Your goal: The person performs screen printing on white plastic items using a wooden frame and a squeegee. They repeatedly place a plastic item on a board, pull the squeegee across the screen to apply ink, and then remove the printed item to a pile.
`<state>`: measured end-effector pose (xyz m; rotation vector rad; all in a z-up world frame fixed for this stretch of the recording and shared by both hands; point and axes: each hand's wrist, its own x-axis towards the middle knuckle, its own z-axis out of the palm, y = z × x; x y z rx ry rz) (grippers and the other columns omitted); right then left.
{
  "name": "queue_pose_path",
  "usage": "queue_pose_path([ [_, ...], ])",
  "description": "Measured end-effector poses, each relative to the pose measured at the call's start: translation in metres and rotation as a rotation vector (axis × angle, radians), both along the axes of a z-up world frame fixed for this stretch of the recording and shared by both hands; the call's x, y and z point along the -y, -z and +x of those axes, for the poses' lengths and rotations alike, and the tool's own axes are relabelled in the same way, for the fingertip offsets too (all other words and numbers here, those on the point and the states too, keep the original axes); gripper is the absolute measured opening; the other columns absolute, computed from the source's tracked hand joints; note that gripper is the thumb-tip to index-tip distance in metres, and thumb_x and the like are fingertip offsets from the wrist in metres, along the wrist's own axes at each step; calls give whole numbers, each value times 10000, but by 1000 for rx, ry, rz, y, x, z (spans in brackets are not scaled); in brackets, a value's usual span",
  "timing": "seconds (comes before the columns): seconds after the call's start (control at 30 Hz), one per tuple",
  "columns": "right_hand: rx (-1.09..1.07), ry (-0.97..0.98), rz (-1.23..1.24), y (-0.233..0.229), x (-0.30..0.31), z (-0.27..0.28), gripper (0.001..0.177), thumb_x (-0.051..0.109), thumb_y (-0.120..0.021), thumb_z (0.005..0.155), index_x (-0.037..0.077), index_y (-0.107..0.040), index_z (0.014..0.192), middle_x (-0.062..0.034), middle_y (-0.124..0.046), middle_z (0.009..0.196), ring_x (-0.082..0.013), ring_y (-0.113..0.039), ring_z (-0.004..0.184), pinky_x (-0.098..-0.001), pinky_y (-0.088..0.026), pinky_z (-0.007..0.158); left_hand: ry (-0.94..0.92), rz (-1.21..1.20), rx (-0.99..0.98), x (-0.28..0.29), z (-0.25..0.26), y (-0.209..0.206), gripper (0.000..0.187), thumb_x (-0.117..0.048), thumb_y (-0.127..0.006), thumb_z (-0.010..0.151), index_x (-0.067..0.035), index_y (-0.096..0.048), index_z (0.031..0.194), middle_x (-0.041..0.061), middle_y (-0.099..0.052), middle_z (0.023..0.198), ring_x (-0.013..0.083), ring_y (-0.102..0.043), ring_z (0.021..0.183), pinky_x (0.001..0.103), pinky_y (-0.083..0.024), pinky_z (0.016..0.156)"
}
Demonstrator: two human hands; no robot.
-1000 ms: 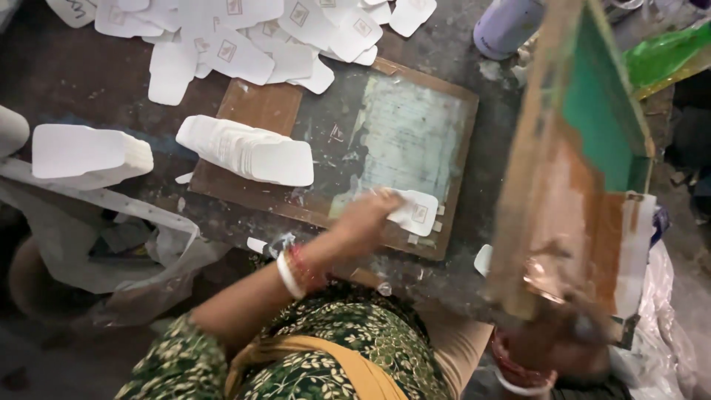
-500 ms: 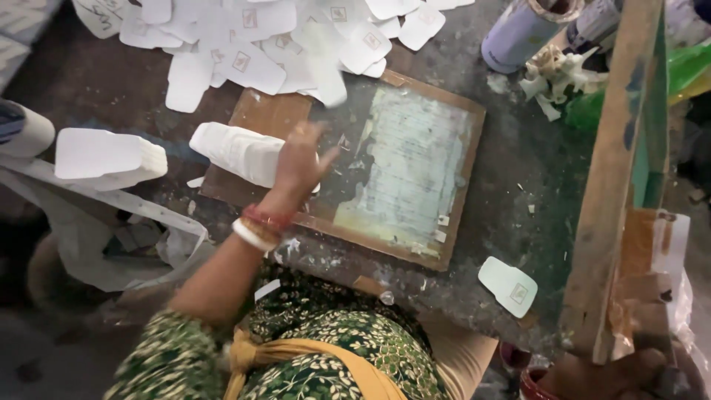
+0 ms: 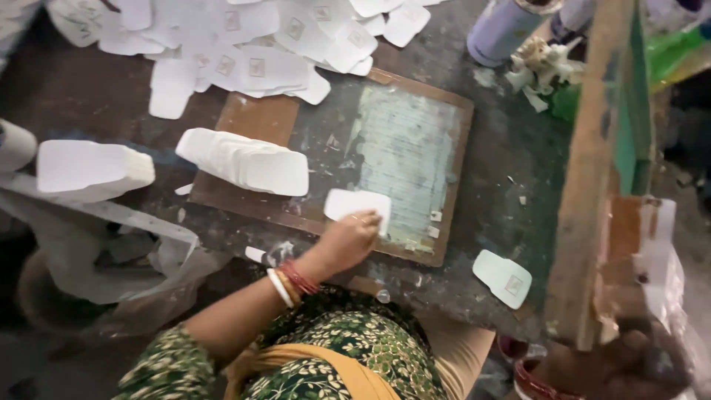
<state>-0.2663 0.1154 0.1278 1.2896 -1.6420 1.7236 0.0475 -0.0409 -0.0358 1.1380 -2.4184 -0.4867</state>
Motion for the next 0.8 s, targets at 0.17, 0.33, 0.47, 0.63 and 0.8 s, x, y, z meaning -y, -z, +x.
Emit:
queue_pose_path([
  [0.17, 45, -79, -31, -2, 36, -2, 440, 379, -716, 1097, -27, -546, 1095, -115, -638, 968, -200, -607, 879, -336, -517, 797, 55, -118, -189, 29, -66, 18, 285, -91, -640, 838, -20, -748, 1092, 150, -688, 1283, 315, -601, 1274, 412, -463, 1058],
  [0.33, -39, -72, -31, 18, 31, -21, 444, 363, -685, 1153, -54, -533, 1181, -144, -611, 1036, -207, -580, 884, -326, -504, 787, 98, -143, -113, 31, -82, 15, 307, -88, -635, 803, -54, -752, 1084, 139, -679, 1308, 305, -580, 1304, 402, -455, 1103],
  [0.47, -24, -59, 1, 10, 33, -15, 469, 408, -693, 1168, -38, -551, 1175, -125, -612, 1010, -197, -572, 857, -314, -481, 783, 173, -148, -101, 17, -79, 17, 310, -89, -630, 813, -50, -749, 1097, 128, -691, 1269, 301, -576, 1300, 402, -444, 1108],
  [0.63, -75, -33, 11, 9, 33, -10, 475, 419, -666, 1140, -44, -560, 1145, -128, -645, 1020, -203, -624, 923, -309, -519, 787, 203, -75, -128, 11, -78, 20, 285, -94, -628, 827, -78, -754, 1082, 120, -690, 1277, 291, -580, 1303, 398, -433, 1111],
  [0.8, 29, -194, -20, 47, 33, -19, 438, 343, -709, 1173, -69, -561, 1187, -124, -676, 1046, -175, -678, 867, -292, -586, 757, 248, -68, -115, -14, -69, -8, 326, -61, -602, 879, -124, -762, 1155, 78, -700, 1292, 241, -609, 1251, 395, -424, 1112],
])
